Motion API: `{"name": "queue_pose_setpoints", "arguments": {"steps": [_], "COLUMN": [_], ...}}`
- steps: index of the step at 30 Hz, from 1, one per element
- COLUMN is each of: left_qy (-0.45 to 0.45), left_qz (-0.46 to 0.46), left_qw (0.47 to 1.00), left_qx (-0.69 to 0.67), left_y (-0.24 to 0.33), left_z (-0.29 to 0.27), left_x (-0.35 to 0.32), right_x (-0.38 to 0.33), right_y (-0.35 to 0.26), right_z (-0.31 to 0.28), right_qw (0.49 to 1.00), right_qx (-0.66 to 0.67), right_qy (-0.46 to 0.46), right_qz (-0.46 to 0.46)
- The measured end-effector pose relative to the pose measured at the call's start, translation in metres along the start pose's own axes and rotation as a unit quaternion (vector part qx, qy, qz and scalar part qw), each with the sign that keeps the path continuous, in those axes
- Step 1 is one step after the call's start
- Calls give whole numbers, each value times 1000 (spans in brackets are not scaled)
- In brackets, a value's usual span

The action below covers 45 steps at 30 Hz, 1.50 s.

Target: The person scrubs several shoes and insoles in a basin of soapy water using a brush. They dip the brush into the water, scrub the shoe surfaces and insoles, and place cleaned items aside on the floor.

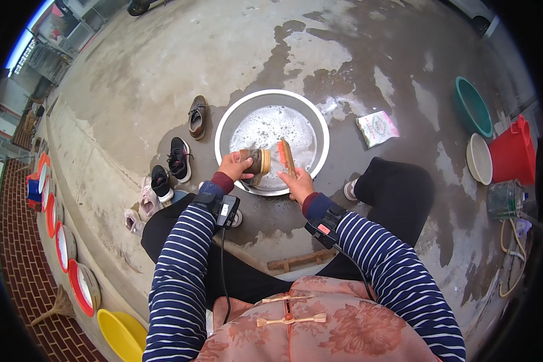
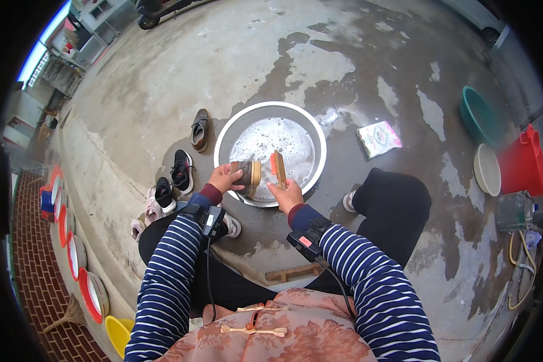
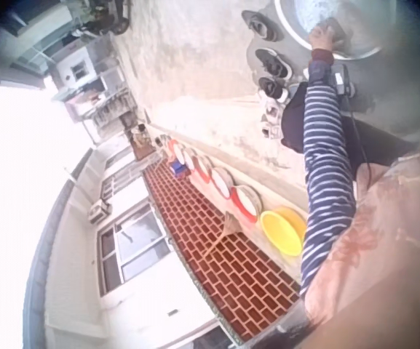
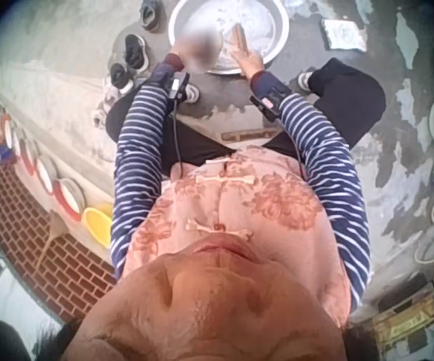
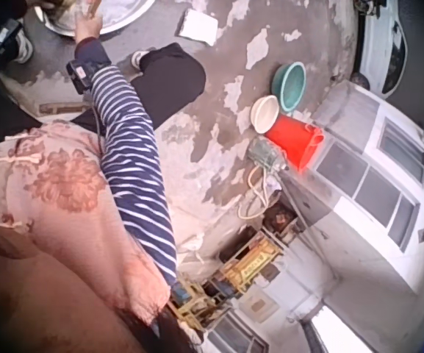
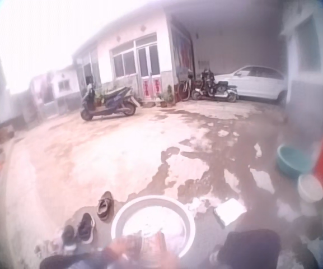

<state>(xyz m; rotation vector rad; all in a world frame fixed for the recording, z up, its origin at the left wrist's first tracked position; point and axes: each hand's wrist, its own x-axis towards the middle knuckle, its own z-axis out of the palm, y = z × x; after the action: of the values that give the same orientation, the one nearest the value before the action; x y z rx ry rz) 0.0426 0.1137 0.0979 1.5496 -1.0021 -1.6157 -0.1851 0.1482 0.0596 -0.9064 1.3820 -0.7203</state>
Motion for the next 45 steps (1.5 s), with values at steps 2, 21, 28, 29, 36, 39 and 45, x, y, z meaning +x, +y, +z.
{"name": "queue_pose_setpoints", "arguments": {"steps": [2,21,28,29,36,39,45], "left_qy": [15,-77,-125,-105,-85,-43,-9], "left_qz": [-21,-87,-174,-150,63,35,-39], "left_qw": [998,993,971,978,991,993,999], "left_qx": [-51,-23,109,96,81,103,28], "left_y": [26,24,-38,-51,-80,-76,-74], "left_z": [6,5,-12,-5,1,-13,-29], "left_x": [-8,-10,12,13,62,74,82], "right_x": [-7,27,80,88,150,178,195], "right_y": [-8,-22,19,23,63,87,110], "right_z": [-8,3,19,18,20,4,-19], "right_qw": [998,978,973,973,947,997,985], "right_qx": [-1,54,185,178,224,-45,-164], "right_qy": [7,-200,-80,-62,-101,54,-56], "right_qz": [-63,-17,108,136,208,36,18]}}
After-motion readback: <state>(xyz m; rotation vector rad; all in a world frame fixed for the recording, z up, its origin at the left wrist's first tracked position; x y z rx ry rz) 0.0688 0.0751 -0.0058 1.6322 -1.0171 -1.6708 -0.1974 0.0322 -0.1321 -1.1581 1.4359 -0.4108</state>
